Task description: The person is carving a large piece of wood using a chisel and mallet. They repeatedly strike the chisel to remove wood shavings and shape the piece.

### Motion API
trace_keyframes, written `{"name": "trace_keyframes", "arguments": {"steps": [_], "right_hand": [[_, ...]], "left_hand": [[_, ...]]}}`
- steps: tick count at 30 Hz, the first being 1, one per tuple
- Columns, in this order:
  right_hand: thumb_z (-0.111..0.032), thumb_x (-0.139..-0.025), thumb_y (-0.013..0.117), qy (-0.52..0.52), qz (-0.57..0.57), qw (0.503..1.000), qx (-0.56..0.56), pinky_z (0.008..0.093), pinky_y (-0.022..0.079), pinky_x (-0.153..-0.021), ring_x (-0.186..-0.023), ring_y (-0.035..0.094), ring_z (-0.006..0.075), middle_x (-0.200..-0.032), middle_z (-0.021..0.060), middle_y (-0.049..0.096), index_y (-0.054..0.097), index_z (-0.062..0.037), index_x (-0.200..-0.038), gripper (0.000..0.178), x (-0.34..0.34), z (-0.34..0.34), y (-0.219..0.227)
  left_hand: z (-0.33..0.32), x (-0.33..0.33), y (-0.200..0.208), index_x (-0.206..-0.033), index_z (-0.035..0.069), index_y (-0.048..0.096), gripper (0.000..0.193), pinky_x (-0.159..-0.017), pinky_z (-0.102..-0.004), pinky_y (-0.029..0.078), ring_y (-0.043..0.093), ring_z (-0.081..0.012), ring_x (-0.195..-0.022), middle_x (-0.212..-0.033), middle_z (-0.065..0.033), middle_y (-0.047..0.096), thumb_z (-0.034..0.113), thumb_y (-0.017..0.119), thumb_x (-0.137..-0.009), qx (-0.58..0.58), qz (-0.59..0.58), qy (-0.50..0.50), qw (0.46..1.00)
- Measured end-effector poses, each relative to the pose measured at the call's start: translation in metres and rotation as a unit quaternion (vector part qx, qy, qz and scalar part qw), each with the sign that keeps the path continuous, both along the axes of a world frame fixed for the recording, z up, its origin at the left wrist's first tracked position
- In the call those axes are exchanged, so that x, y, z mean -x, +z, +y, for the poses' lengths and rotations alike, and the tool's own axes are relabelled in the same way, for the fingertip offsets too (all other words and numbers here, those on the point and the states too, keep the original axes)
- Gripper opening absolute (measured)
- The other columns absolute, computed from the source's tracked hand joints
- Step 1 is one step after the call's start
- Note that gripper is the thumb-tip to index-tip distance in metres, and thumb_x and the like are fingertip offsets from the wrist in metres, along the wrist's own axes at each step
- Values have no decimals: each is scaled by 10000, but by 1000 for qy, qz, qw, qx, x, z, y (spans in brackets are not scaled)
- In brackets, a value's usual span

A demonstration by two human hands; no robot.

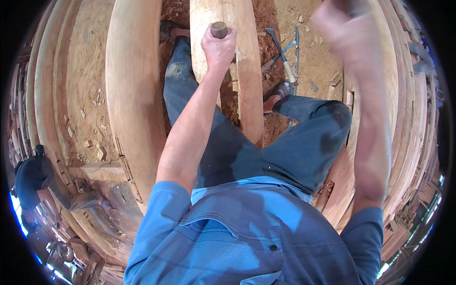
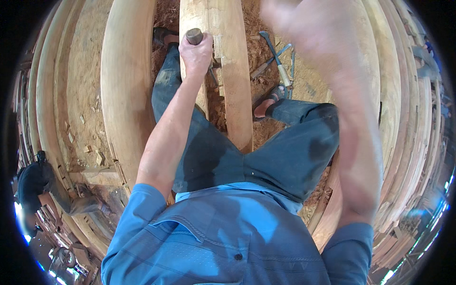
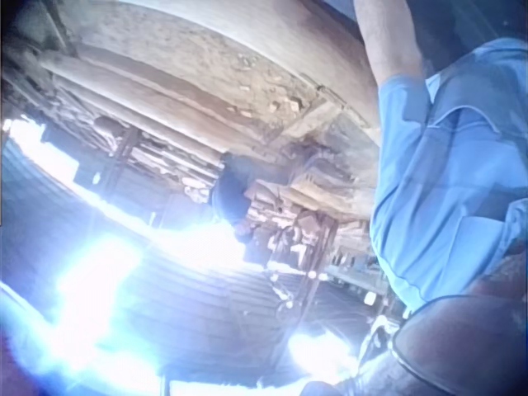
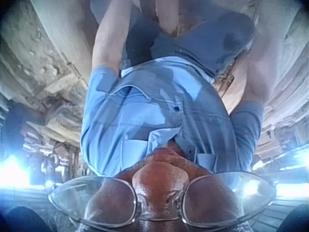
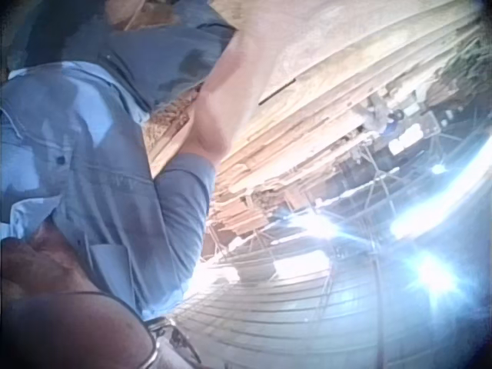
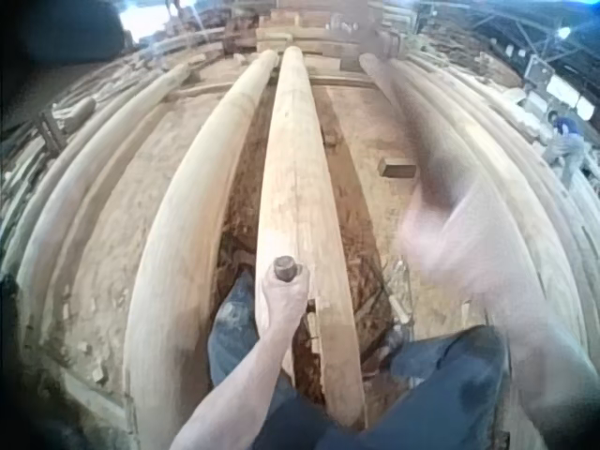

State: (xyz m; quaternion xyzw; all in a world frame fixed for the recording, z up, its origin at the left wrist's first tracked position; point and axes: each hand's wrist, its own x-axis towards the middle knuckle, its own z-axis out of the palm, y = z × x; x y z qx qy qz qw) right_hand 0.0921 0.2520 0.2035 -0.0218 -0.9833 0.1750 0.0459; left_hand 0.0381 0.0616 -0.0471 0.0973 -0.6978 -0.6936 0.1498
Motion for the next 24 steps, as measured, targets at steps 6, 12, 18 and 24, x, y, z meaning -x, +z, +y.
{"name": "trace_keyframes", "arguments": {"steps": [6,12,18,24], "right_hand": [[-79,-740,698,25,-197,977,-72,491,522,-807,-932,677,434,-950,282,677,580,22,-1142,431,-50,-3,-65],[-124,-720,736,-56,-64,980,178,286,487,-776,-868,633,133,-876,40,662,659,-16,-1053,358,-81,-4,-9],[-167,-894,661,50,150,912,379,257,458,-609,-644,573,88,-748,-11,621,681,-25,-848,150,-6,-2,43],[-96,-783,639,95,-193,967,-138,495,536,-771,-841,701,397,-893,276,694,601,53,-1062,319,-39,0,-70]], "left_hand": [[5,-19,19,-892,6,647,160,-682,-296,514,607,-95,-722,-767,-34,668,131,737,-849,-21,10,-25,999],[-8,-35,12,-796,26,594,177,-620,-269,478,537,-69,-645,-693,-18,603,108,733,-866,8,15,-59,998],[2,-24,13,-790,31,591,162,-617,-258,472,526,-54,-651,-699,19,592,95,719,-866,-31,12,-84,996],[2,-22,15,-824,14,620,137,-657,-286,505,570,-93,-663,-707,-27,631,104,719,-856,-3,-6,-63,998]]}}
